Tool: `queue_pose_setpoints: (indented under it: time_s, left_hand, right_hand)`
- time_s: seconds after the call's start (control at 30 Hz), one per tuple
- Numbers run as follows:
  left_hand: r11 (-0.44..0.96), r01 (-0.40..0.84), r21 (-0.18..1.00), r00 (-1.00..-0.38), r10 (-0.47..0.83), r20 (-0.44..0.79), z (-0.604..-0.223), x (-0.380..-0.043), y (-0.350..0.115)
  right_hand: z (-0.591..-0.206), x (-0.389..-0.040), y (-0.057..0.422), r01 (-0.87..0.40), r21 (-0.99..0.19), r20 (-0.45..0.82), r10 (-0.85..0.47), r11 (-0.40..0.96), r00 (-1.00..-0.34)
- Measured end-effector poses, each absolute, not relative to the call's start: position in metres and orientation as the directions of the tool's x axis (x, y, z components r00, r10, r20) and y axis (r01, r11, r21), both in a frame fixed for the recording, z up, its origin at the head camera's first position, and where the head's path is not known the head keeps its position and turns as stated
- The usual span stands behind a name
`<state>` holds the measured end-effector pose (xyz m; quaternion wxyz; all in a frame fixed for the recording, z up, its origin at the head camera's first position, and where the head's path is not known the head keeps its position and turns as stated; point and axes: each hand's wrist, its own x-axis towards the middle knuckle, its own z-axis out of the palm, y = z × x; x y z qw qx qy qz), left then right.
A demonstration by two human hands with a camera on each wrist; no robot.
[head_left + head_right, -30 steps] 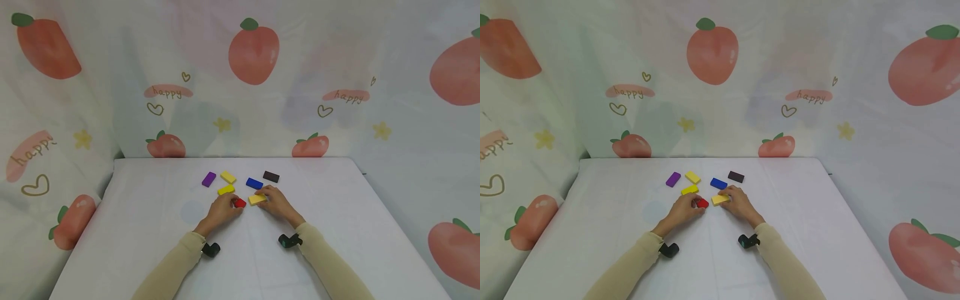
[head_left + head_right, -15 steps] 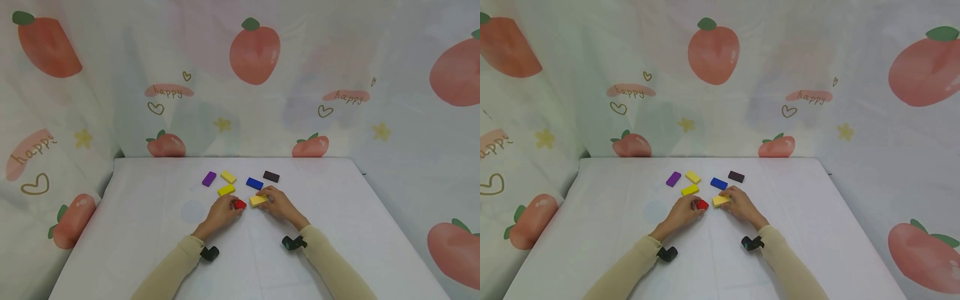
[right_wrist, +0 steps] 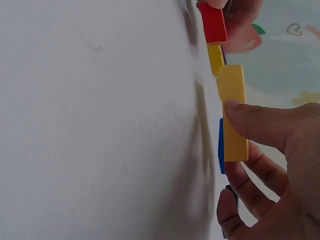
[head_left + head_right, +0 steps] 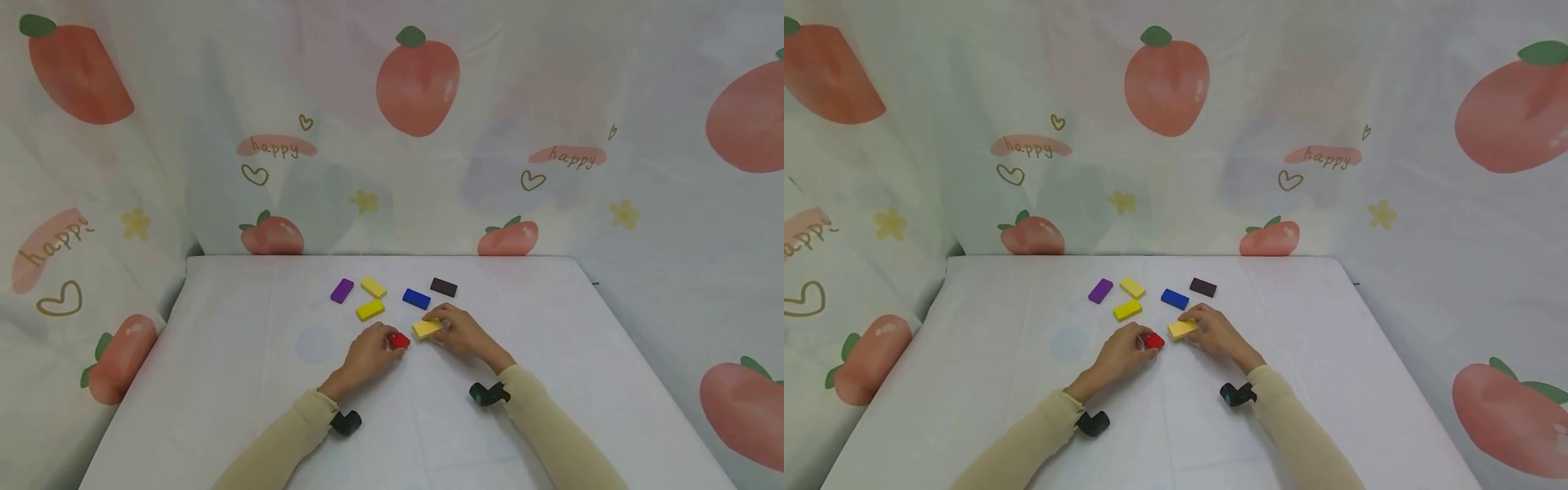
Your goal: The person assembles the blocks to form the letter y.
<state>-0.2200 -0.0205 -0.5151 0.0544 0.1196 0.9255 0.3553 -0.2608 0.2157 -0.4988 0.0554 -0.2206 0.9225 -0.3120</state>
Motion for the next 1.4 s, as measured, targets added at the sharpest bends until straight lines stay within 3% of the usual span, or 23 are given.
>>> queue_pose_setpoints:
  time_s: [0.73,0.9,1.1,1.2,1.4]
  left_hand:
    - [0.782,0.181,0.596,-0.962,0.267,-0.058,-0.515,-0.213,-0.008]
    - [0.758,0.162,0.632,-0.963,0.26,-0.065,-0.512,-0.216,-0.013]
    - [0.707,0.193,0.68,-0.941,0.33,-0.076,-0.514,-0.225,-0.019]
    - [0.699,0.203,0.686,-0.932,0.352,-0.083,-0.515,-0.227,-0.02]
    - [0.689,0.198,0.698,-0.929,0.359,-0.09,-0.517,-0.228,-0.019]
  right_hand:
    - [-0.503,-0.265,0.219,-0.42,-0.557,-0.016,-0.515,0.716,-0.857]
    - [-0.502,-0.26,0.215,-0.324,-0.548,-0.049,-0.416,0.771,-0.908]
    - [-0.501,-0.247,0.205,-0.106,-0.583,-0.047,-0.163,0.805,-0.986]
    - [-0.504,-0.242,0.201,-0.031,-0.591,-0.051,-0.075,0.806,-0.996]
    - [-0.509,-0.238,0.195,0.002,-0.589,-0.043,-0.029,0.808,-0.999]
